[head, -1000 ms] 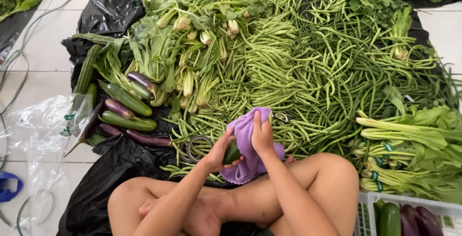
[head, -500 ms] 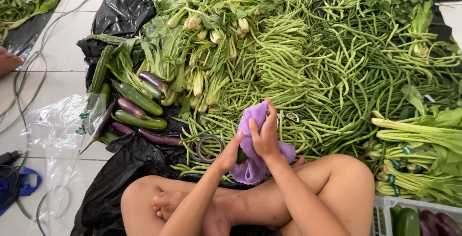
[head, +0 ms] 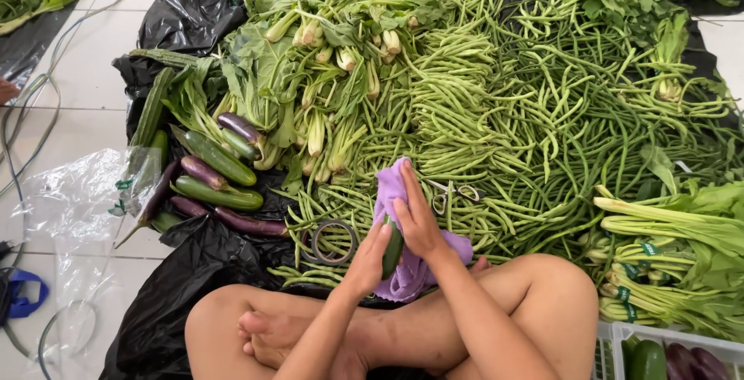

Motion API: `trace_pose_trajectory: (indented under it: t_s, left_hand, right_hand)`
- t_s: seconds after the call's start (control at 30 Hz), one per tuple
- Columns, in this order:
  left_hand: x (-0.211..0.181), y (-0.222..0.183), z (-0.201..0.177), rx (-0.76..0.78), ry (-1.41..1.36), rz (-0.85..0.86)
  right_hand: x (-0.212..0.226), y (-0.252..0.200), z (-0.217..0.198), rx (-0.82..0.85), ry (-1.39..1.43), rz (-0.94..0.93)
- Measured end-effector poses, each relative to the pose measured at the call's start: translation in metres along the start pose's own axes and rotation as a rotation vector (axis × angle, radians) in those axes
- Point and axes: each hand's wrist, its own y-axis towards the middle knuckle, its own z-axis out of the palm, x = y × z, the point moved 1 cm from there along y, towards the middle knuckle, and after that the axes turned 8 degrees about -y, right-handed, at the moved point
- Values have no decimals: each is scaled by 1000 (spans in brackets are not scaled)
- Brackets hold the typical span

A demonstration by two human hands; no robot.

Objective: Wiping individual cucumbers with a cloth to clean them after sorting other vegetables

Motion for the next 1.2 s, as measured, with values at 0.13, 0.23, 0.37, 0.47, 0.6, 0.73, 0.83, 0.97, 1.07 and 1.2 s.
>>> trace_pose_trajectory:
  t_s: [0.13, 0.23, 0.37, 0.47, 0.6, 0.73, 0.83, 0.97, 1.07, 1.2]
  left_hand:
    - [27, 29, -21, -36, -210, 24]
    - [62, 59, -36, -78, -303, 85]
    - [40, 47, -20, 56, -134, 190]
    - [75, 62, -16, 161, -87, 228]
    - [108, 87, -29, -19, -185, 20]
    - [131, 117, -50, -112, -368, -54]
    - [126, 103, -43, -55, -300, -11]
    - [62, 62, -19, -29, -188, -82]
    - [51, 67, -30, -120, -156, -141]
    - [28, 63, -32, -109, -111, -104]
  right_hand:
    - [19, -4, 16, 79, -65, -31]
    - [28, -16, 21, 144, -388, -250]
    - [1, 4, 3, -21, -203, -105]
    - [-33, 4, -1, -120, -16, 126]
    - [34, 6, 0, -33, -36, 31]
    - [22, -9, 19, 19, -290, -201]
    - [9, 0, 11, -77, -211, -266]
    - [12, 10, -1, 6, -133, -142]
    - [22, -5, 14, 148, -348, -247]
    - [23, -7, 14, 217, -449, -172]
